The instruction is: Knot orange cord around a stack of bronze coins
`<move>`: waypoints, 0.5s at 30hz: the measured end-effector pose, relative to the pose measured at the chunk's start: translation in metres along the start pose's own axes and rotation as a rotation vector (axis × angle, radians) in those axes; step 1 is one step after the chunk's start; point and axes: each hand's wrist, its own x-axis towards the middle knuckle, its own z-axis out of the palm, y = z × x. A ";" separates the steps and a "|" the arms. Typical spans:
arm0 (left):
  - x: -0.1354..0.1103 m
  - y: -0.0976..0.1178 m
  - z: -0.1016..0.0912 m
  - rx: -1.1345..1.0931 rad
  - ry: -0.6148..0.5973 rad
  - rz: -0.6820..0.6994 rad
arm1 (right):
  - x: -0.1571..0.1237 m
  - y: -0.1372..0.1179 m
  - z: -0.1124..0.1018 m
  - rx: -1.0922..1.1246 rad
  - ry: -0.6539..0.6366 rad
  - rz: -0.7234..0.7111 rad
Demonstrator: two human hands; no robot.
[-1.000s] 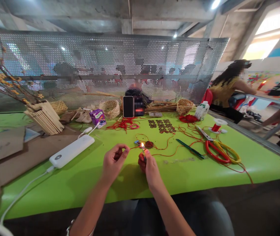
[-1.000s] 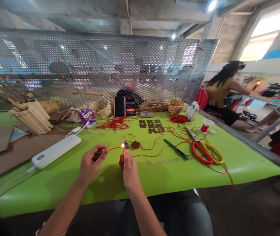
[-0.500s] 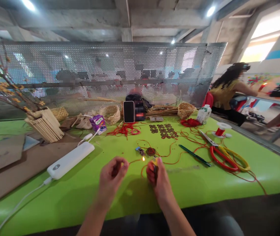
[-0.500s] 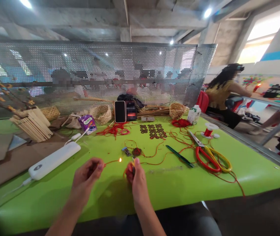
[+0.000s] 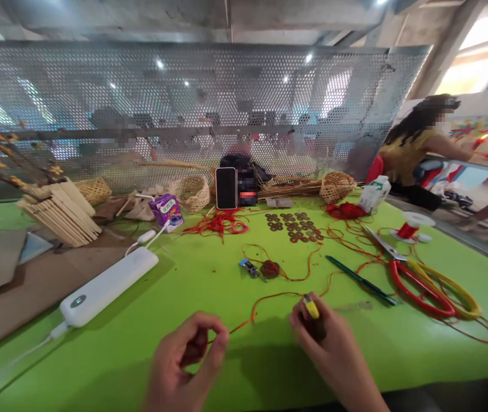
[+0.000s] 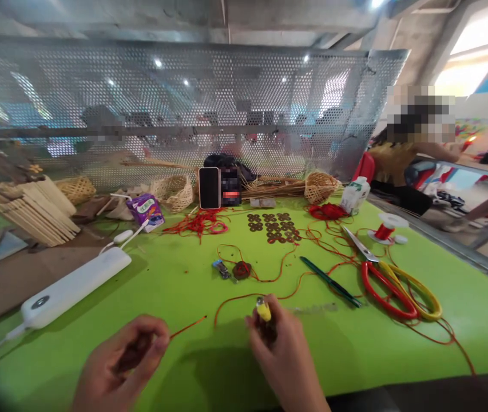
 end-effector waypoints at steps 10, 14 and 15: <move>0.004 -0.027 -0.016 0.379 -0.080 0.310 | 0.014 -0.023 0.027 -0.346 -0.280 -0.214; 0.007 -0.029 -0.014 0.411 -0.102 0.291 | 0.017 -0.025 0.025 -0.322 -0.266 -0.180; 0.008 -0.029 -0.013 0.410 -0.108 0.275 | 0.016 -0.025 0.024 -0.311 -0.241 -0.168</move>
